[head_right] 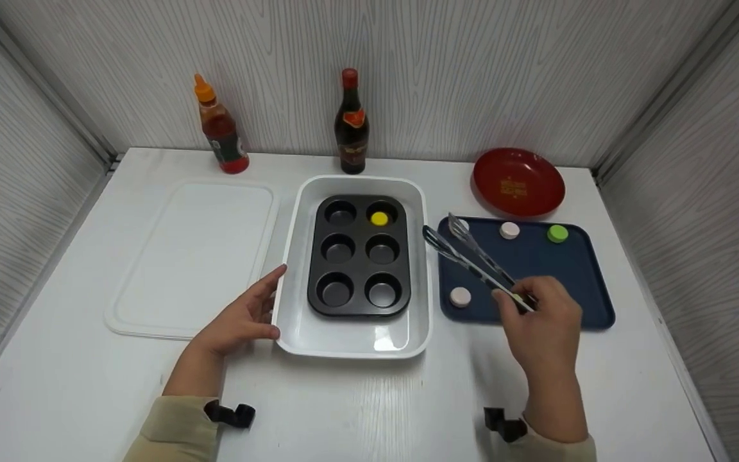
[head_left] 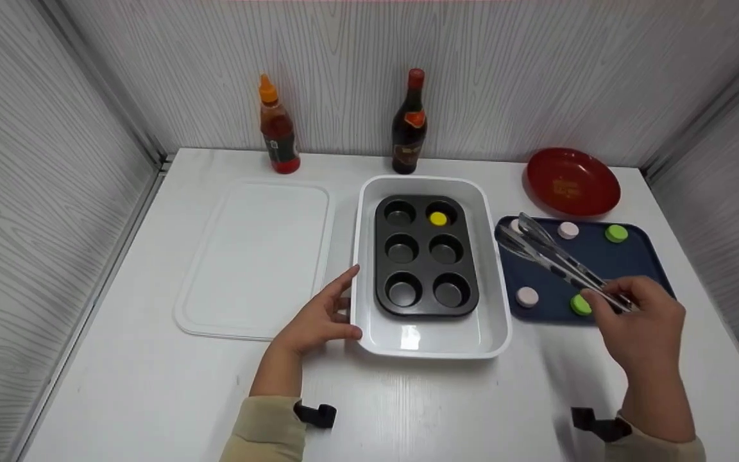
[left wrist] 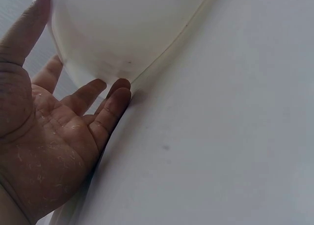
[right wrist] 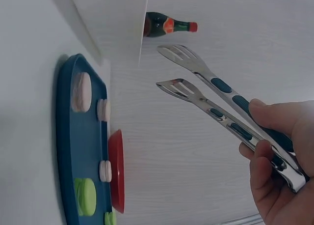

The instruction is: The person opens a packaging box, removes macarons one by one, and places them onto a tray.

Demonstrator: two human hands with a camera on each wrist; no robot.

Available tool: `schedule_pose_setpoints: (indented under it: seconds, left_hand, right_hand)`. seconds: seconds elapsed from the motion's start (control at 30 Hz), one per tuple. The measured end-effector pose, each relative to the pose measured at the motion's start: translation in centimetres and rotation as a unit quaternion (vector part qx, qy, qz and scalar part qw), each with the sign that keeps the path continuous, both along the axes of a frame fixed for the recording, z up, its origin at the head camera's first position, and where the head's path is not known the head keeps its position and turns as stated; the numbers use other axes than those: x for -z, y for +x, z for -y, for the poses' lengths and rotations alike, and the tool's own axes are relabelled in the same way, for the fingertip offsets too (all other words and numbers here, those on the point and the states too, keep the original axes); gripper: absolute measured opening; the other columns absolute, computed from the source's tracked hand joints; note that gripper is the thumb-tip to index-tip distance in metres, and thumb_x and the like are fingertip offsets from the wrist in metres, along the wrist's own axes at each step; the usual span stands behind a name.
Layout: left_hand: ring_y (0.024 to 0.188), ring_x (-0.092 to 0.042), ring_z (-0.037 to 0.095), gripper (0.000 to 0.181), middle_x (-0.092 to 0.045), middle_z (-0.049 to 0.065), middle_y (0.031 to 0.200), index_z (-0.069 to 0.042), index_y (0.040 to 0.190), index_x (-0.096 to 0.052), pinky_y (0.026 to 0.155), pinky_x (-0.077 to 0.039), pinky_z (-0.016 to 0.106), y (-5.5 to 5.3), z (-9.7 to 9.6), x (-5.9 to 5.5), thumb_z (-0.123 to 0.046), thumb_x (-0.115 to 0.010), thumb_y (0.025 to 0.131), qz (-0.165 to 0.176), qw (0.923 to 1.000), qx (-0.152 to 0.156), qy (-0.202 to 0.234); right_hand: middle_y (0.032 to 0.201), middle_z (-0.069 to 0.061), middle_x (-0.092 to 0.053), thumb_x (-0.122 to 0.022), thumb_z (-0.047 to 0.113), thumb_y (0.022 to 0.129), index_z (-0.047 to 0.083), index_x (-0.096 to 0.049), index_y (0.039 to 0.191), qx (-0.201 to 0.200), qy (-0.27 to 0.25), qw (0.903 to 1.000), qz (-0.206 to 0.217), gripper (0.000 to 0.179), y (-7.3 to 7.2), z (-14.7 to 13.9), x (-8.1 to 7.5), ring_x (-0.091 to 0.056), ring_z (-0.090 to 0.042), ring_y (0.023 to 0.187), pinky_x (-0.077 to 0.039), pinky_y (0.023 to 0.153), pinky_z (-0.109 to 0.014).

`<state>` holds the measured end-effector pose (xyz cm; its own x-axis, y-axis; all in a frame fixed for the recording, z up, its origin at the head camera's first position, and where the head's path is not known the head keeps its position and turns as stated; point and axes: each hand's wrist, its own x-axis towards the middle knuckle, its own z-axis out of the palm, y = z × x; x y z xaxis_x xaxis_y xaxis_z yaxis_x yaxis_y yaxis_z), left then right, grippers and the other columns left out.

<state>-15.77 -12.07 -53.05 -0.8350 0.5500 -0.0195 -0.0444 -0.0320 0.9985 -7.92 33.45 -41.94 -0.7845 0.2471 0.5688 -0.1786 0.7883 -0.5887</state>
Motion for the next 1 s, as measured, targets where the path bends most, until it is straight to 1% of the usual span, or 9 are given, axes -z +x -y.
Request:
schedule_pose_setpoints:
  seconds: [0.13,0.3,0.4,0.6,0.67,0.73,0.8,0.83,1.0]
  left_hand:
    - [0.136,-0.055,0.042,0.118,-0.027,0.019,0.171,-0.014,0.171,-0.022,0.102,-0.055,0.046,0.0,0.0,0.0,-0.005,-0.095,0.078,-0.003,1.0000,-0.001,0.000]
    - [0.135,-0.055,0.043,0.117,-0.024,0.019,0.173,-0.014,0.171,-0.021,0.102,-0.055,0.047,-0.1,0.0,0.0,0.001,-0.092,0.079,-0.004,1.0000,0.001,0.005]
    - [0.134,-0.056,0.043,0.117,-0.023,0.020,0.173,-0.014,0.171,-0.021,0.102,-0.055,0.046,-0.1,0.0,0.0,-0.002,-0.092,0.080,-0.002,1.0000,0.006,0.007]
    - [0.134,-0.056,0.044,0.118,-0.023,0.019,0.173,-0.016,0.171,-0.021,0.102,-0.055,0.045,0.0,-0.1,0.3,-0.009,-0.095,0.079,0.001,0.9999,0.007,0.008]
    - [0.133,-0.056,0.043,0.118,-0.024,0.019,0.172,-0.016,0.171,-0.021,0.102,-0.055,0.045,0.0,-0.1,0.3,-0.009,-0.095,0.079,0.000,1.0000,0.006,0.004]
    - [0.133,-0.057,0.043,0.118,-0.026,0.019,0.172,-0.016,0.171,-0.022,0.102,-0.055,0.045,-0.1,-0.1,0.3,-0.008,-0.095,0.079,-0.001,1.0000,0.005,0.001]
    - [0.133,-0.057,0.043,0.118,-0.027,0.019,0.171,-0.015,0.171,-0.022,0.101,-0.056,0.045,-0.1,-0.1,0.2,-0.008,-0.095,0.079,-0.002,1.0000,0.005,0.000]
    - [0.133,-0.057,0.044,0.118,-0.027,0.019,0.171,-0.015,0.171,-0.022,0.101,-0.056,0.045,-0.1,-0.1,0.2,-0.007,-0.095,0.079,-0.002,1.0000,0.004,-0.001]
    - [0.132,-0.058,0.043,0.119,-0.027,0.020,0.171,-0.013,0.171,-0.021,0.101,-0.056,0.043,0.0,-0.1,0.0,-0.009,-0.096,0.078,-0.006,1.0000,0.002,-0.001]
  right_hand:
    - [0.083,-0.015,-0.065,-0.086,-0.010,0.081,-0.007,-0.069,0.086,-0.019,-0.010,0.9998,0.001,0.018,-1.9,1.4,-0.2,-0.054,0.002,0.080,-0.043,0.076,-0.009]
    - [0.088,-0.015,-0.068,-0.086,-0.002,0.086,-0.002,-0.070,0.089,-0.037,-0.006,0.9985,0.039,0.016,-4.7,2.9,0.1,-0.056,-0.009,0.079,-0.042,0.072,-0.007]
    - [0.090,-0.016,-0.070,-0.086,-0.001,0.086,0.000,-0.069,0.089,-0.049,0.012,0.9973,0.053,0.017,-6.2,3.7,0.4,-0.061,-0.017,0.080,-0.041,0.071,-0.006]
    - [0.094,-0.016,-0.072,-0.085,-0.001,0.088,0.001,-0.070,0.090,-0.079,0.054,0.9930,0.069,0.016,-8.4,5.2,0.8,-0.069,-0.030,0.087,-0.040,0.076,-0.006]
    - [0.096,-0.017,-0.073,-0.085,-0.001,0.088,0.000,-0.070,0.091,-0.084,0.058,0.9918,0.077,0.015,-9.1,5.5,0.7,-0.070,-0.033,0.089,-0.050,0.079,-0.016]
    - [0.099,-0.018,-0.074,-0.084,0.000,0.089,0.000,-0.070,0.092,-0.087,0.058,0.9904,0.090,0.015,-9.7,5.8,0.6,-0.071,-0.034,0.092,-0.058,0.080,-0.030]
    - [0.100,-0.019,-0.074,-0.084,0.000,0.089,0.000,-0.069,0.093,-0.092,0.060,0.9894,0.095,0.015,-10.3,5.9,0.5,-0.071,-0.036,0.092,-0.060,0.080,-0.047]
    - [0.099,-0.020,-0.074,-0.084,-0.001,0.089,-0.001,-0.069,0.093,-0.097,0.062,0.9890,0.093,0.016,-10.6,6.0,0.6,-0.071,-0.037,0.092,-0.060,0.080,-0.052]
    - [0.095,-0.022,-0.074,-0.084,-0.004,0.087,-0.002,-0.067,0.090,-0.118,0.078,0.9865,0.082,0.017,-11.6,6.2,0.5,-0.072,-0.039,0.090,-0.061,0.079,-0.054]
